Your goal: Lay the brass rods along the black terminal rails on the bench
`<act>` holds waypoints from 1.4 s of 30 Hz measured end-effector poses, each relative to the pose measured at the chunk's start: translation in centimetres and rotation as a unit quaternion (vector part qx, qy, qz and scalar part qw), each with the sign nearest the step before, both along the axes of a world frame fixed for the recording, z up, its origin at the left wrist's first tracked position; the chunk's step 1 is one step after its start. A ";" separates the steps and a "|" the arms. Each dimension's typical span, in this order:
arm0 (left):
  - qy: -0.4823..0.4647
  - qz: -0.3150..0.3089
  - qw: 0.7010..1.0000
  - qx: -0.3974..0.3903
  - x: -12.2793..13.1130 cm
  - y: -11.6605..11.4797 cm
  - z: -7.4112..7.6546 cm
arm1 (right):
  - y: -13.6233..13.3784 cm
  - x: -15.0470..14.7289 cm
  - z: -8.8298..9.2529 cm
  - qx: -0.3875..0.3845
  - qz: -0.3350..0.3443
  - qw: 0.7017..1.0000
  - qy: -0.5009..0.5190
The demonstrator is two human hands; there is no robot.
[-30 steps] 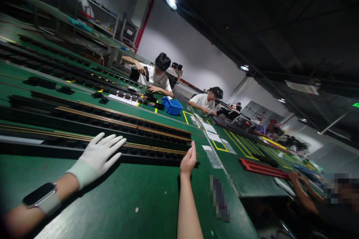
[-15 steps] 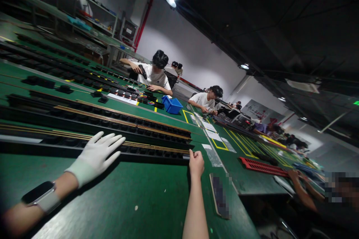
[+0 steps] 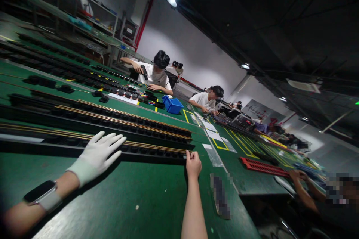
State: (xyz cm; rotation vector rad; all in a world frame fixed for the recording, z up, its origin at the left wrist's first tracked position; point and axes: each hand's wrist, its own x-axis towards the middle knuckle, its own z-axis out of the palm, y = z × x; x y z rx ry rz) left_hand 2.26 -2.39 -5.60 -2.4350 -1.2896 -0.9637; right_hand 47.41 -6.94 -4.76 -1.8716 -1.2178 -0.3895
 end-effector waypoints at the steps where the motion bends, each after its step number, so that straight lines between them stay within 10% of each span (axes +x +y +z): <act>1: 0.001 0.001 1.000 0.001 0.0 0.0 0.0 | 0.0 -0.1 -0.1 0.008 -0.004 1.000 -0.002; 42: -0.011 -0.005 1.000 0.001 -0.1 0.1 -0.4 | 1.6 -3.1 -1.1 0.071 0.084 0.973 -0.204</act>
